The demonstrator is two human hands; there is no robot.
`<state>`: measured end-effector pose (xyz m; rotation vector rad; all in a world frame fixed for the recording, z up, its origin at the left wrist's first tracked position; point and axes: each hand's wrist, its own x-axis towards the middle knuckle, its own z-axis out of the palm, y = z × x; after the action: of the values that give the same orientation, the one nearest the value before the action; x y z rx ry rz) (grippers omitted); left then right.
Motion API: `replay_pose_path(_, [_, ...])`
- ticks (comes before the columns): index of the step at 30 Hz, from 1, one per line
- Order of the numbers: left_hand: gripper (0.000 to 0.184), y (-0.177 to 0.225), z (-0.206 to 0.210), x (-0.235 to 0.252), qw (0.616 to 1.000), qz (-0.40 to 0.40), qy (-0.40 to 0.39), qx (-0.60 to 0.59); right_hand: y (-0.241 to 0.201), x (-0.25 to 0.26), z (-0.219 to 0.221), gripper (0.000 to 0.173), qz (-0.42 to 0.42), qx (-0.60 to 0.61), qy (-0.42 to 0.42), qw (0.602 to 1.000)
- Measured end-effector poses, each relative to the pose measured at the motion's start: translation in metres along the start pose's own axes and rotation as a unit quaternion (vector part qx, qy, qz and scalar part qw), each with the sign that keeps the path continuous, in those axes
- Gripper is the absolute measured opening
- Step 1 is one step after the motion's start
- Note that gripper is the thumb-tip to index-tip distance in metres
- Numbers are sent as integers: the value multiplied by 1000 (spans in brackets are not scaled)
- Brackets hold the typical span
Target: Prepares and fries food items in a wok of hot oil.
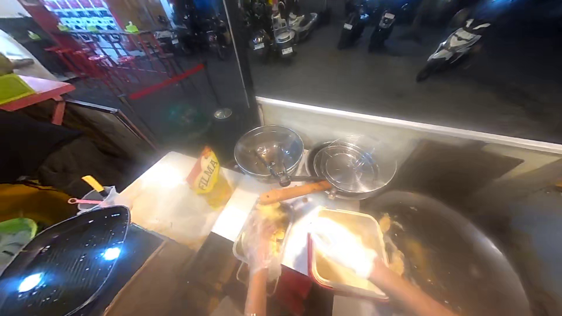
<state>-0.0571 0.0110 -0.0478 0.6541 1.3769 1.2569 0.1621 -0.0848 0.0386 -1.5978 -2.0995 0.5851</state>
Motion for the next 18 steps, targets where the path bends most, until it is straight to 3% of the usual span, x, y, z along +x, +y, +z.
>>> replay_pose_path(2, [41, -15, -29, -2, 987, 1, 108, 117, -14, 54, 44, 33, -16, 56, -68, 996])
replay_pose_path(4, [42, -29, -51, -2, 949, -4, 184, 255, -6, 116, 98, 41, 9, 35, -141, 989])
replay_pose_path(7, [50, -55, -76, 19, 903, -48, 176, 390, 4, 181, 139, 54, 131, 7, -192, 973])
replay_pose_path(10, [54, -55, -70, 30, 886, -85, 142, 433, 14, 184, 143, 51, 189, 57, -192, 961])
replay_pose_path(12, [65, -48, -57, 31, 883, -111, 143, 434, -13, 179, 118, 42, 157, 20, -198, 967])
replay_pose_path(15, [77, -43, -41, 33, 887, -139, 144, 416, -35, 177, 98, 39, 185, -16, -254, 949])
replay_pose_path(18, [74, -45, -40, 45, 883, -142, 143, 424, 31, 192, 172, 47, 118, -36, -232, 965])
